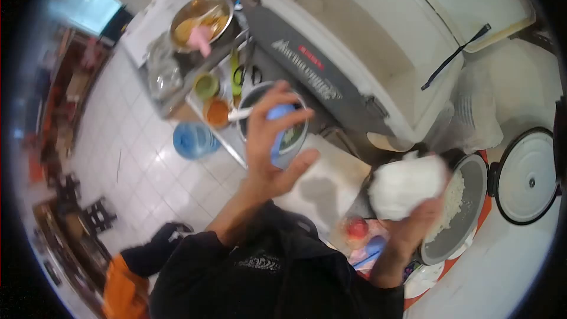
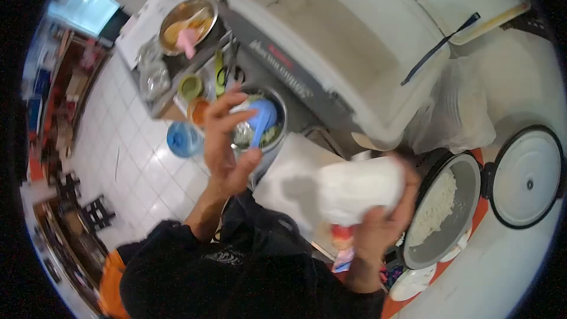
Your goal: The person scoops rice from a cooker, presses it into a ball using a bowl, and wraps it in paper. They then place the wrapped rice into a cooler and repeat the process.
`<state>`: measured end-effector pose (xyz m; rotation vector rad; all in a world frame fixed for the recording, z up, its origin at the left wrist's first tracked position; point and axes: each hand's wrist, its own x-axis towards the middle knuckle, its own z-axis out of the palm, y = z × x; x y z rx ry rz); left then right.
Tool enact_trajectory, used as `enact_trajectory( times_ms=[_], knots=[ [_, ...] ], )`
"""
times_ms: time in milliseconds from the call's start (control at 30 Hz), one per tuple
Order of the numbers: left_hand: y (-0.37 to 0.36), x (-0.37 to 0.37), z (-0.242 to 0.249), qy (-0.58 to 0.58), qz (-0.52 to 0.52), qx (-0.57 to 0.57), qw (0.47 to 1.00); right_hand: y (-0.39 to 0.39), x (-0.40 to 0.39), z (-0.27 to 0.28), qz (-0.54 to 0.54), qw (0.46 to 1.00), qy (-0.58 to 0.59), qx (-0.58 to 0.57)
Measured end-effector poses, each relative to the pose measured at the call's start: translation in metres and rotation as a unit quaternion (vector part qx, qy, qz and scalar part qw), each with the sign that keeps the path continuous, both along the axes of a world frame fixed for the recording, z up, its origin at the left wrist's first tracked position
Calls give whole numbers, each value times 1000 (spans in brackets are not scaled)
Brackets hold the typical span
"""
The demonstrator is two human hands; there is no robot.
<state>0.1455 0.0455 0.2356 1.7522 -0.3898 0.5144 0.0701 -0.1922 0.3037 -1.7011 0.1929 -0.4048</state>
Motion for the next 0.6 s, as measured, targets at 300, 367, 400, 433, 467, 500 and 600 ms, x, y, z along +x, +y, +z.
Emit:
enact_trajectory(
  times_ms=[300,367,400,433,467,500,600],
  knots=[
    [28,168,-10,0,-9,181,983,-3,290,16,82,978,38,-186],
    [30,170,-21,31,48,262,963,-4,340,-30,112,958,117,-235],
    [30,172,-24,33,39,266,962,2,359,-47,124,942,161,-267],
    [30,170,-22,60,43,247,966,9,372,-62,151,926,224,-265],
    [31,165,-21,90,51,229,968,16,382,-77,184,904,287,-260],
    [35,163,-23,103,47,236,965,23,388,-104,188,901,298,-251],
    [39,167,-29,32,65,284,956,41,401,-172,228,840,324,-371]
  ],
)
